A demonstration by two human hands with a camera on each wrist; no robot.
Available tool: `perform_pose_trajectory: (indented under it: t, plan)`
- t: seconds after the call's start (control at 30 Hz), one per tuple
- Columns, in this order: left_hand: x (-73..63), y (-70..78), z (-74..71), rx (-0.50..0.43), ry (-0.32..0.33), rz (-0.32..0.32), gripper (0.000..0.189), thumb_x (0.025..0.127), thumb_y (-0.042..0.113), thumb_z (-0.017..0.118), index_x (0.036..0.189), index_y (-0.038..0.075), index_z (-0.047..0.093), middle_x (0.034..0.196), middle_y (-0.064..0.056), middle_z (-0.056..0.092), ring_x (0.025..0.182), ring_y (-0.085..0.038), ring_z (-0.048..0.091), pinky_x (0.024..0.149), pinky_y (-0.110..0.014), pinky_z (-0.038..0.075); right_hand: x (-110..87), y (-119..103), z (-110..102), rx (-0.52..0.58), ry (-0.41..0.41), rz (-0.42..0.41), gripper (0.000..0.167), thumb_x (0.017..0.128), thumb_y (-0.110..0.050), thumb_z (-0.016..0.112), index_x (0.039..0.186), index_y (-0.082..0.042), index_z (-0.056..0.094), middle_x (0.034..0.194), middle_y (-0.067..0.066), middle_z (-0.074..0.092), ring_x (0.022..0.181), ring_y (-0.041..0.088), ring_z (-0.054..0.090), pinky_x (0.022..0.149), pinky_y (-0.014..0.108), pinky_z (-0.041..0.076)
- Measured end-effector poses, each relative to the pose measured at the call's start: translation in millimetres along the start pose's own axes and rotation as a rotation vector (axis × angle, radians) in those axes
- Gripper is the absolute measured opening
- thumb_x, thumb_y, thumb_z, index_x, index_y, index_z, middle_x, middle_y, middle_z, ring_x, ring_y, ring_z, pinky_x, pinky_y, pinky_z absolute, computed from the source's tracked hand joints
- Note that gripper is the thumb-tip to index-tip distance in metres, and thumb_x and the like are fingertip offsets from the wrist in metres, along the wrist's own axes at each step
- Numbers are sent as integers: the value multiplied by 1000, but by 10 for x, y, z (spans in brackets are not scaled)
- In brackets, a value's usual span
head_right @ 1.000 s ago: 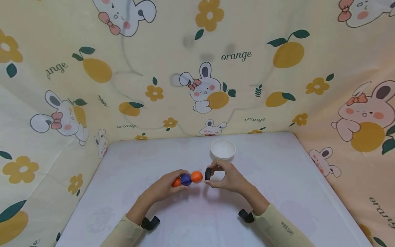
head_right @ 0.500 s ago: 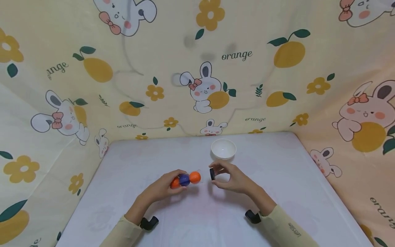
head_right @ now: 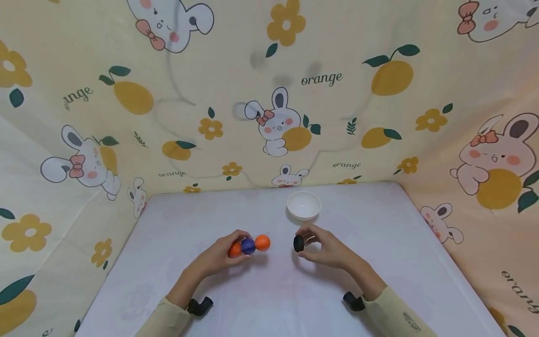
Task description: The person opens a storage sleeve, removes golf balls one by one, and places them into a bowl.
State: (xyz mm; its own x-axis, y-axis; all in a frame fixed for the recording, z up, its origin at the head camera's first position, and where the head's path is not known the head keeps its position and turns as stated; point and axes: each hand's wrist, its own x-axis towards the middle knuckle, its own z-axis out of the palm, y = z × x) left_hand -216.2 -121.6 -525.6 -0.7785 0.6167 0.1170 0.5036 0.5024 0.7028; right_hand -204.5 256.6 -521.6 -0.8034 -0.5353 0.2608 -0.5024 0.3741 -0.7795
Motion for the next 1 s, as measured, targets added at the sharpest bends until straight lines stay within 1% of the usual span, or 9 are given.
perform_pose_trajectory:
  t: [0.13,0.3,0.37,0.47,0.6,0.8,1.0]
  plan:
    - [-12,-12,-13,-9,-2,-18,48,99,30,81,140,19,58,133,-1,71,114,-15,67,105,-42,57,-41,39,-22,-37,-8,47,50,89,-17,91,131,-16,64,118,-6,71,107,15,69,98,35,59]
    - [-16,-24,-21,-20,-9,-34,49,99,32,81,140,19,58,134,-1,70,115,-16,67,107,-44,57,-85,56,-28,-84,-28,108,49,90,-16,90,130,-17,63,115,-8,71,106,13,69,99,38,58]
    - [-17,-29,-19,-26,-10,-35,49,99,32,81,140,19,58,134,-2,70,116,-17,67,106,-44,57,-100,64,-26,-97,-35,122,48,90,-16,90,129,-16,63,115,-8,72,107,14,70,99,42,58]
    - [-20,-25,-16,-40,-6,-33,49,99,32,81,140,19,58,134,-2,70,116,-18,67,107,-44,56,-121,78,-25,-119,-43,153,46,89,-18,90,128,-16,64,115,-7,72,108,17,70,98,44,58]
    - [-22,-14,-15,-52,3,-33,50,99,31,82,141,19,58,136,-2,70,118,-18,66,108,-45,56,-145,101,-26,-134,-68,196,45,89,-21,91,126,-15,65,118,-5,71,110,19,68,98,43,58]
    - [-21,-3,-15,-63,11,-42,49,98,29,82,141,20,58,138,-1,69,121,-18,66,110,-45,54,-150,141,-12,-131,-99,223,45,89,-22,91,126,-14,67,121,-3,71,110,17,67,97,38,58]
    - [-29,12,-17,-66,20,-69,52,97,27,83,143,22,58,139,0,68,125,-19,64,113,-46,52,-155,146,-19,-157,-111,230,48,88,-26,92,126,-12,67,121,-3,69,109,24,64,95,37,56]
